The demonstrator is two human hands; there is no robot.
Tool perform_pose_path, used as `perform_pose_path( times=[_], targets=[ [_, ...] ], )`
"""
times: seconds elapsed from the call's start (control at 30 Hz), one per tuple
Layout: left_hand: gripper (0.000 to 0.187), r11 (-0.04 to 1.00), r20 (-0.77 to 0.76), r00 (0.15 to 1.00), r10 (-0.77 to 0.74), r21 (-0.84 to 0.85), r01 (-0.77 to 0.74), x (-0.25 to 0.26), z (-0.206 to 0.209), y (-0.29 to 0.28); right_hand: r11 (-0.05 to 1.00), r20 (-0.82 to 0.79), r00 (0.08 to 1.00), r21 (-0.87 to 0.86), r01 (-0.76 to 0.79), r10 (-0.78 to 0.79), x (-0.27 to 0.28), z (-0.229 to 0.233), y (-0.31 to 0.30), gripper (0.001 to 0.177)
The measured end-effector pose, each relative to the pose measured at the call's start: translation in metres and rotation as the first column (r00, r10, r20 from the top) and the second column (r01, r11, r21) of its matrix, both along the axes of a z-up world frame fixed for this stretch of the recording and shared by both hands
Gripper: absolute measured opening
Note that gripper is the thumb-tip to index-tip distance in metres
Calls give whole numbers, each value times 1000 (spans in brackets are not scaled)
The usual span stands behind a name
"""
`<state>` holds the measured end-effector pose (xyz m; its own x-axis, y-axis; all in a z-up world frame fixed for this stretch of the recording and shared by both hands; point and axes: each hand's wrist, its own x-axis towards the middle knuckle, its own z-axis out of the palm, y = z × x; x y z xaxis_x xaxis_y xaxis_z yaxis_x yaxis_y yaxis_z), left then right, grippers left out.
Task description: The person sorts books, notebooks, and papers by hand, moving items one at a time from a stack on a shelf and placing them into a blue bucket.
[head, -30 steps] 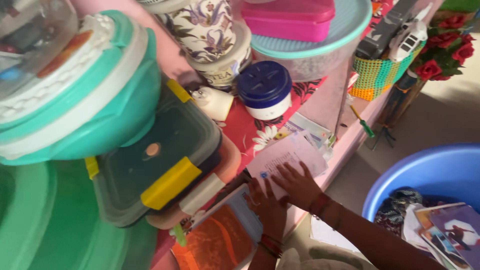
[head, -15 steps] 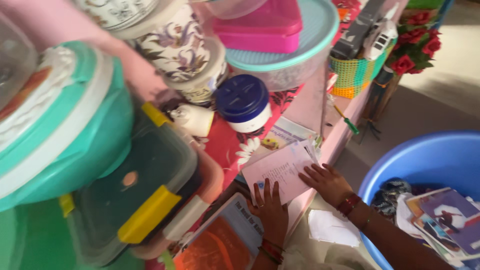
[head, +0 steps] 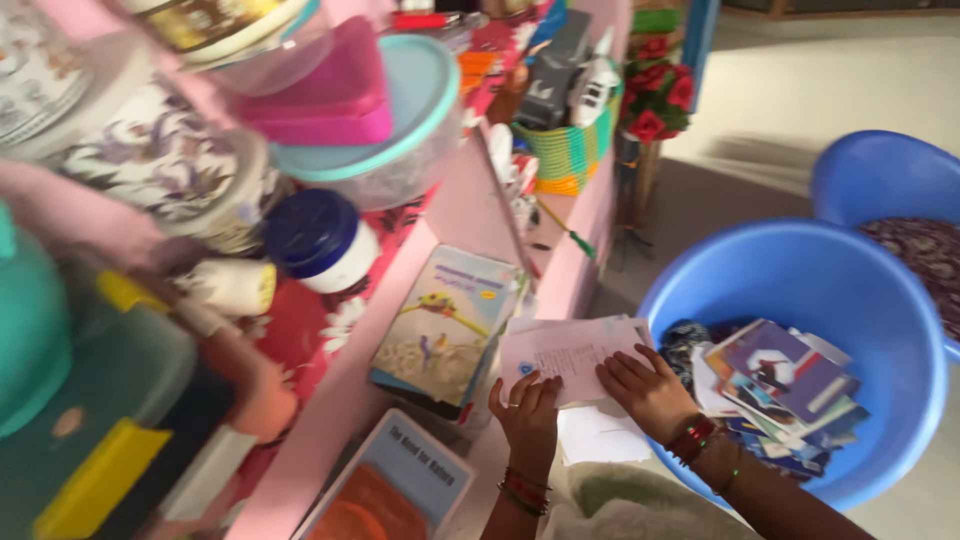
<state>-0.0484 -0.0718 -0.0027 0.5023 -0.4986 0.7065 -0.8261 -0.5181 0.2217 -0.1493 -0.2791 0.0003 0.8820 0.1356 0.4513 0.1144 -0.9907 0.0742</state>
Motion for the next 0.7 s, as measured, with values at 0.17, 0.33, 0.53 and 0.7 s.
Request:
perform_pose_path(
  times=[0.17, 0.33, 0.53, 0.7],
  targets=[
    [14, 988, 8, 988, -155, 6, 155, -25, -4, -43, 993, 22, 993, 26, 111, -112, -41, 12, -20, 49],
    [14, 954, -99, 954, -284, 70, 292, -51, -11, -73, 967, -237, 953, 123, 223, -190, -86, 5, -51, 38],
    [32, 947, -117, 945, -304, 75, 314, -84, 8, -98, 924, -33, 926, 59, 377, -375, -137, -36, -100, 32],
    [41, 962, -185, 955, -231, 101, 252, -102, 25, -98, 828, 101, 825, 152, 540, -557, -170, -55, -157, 17]
  ],
)
